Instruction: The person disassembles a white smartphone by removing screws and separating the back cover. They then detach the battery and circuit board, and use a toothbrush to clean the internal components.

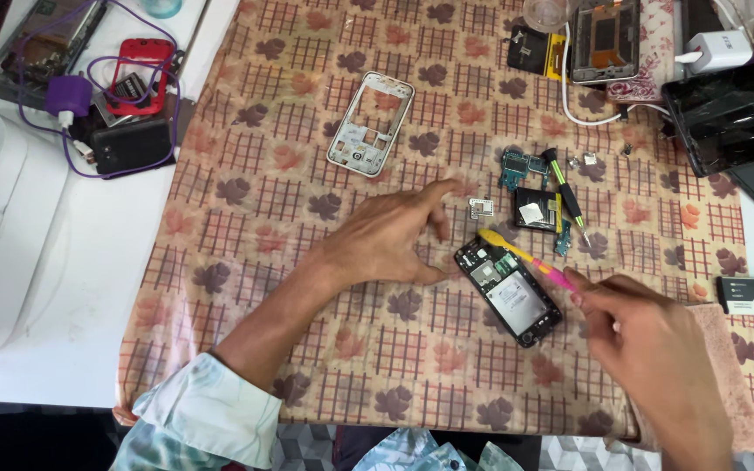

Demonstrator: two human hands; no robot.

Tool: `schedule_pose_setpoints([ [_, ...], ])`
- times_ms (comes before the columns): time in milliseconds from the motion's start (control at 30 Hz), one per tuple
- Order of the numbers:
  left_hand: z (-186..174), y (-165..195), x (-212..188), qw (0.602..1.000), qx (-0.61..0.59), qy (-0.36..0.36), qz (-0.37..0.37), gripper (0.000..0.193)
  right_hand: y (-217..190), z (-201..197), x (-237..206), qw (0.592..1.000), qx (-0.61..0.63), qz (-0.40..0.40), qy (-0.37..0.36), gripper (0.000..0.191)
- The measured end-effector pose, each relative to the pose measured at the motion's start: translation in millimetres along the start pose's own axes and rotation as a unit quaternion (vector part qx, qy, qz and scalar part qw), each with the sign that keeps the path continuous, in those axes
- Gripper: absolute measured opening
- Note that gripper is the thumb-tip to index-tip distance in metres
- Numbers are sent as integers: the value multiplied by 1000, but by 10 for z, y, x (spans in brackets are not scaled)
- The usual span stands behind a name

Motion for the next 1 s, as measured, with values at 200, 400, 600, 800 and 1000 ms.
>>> schedule_pose_setpoints([
  [200,56,267,-42,981,49,115,146,132,-33,108,55,978,193,-71,32,39],
  [400,309,428,-113,948,147,151,236,99,-89,-333,147,934,223,-251,121,7],
  [600,236,262,-30,953,209,108,192,86,-47,404,1006,862,489,-108,-71,8],
  [800,85,278,-71,951,186,182,165,89,11,680,1384,815,569,-109,12,13],
  [1000,54,252,-79,955,165,156,189,84,98,482,1277,821,535,-165,110,11],
])
Point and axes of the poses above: each hand's wrist, its own x-axis towards the middle knuckle, its own z-axis out of the palm, y = z × x, the point moved 8 cm from there along x, towards the middle knuckle, and after that the axes turned 9 degrees about -z, right-handed, at the moved point
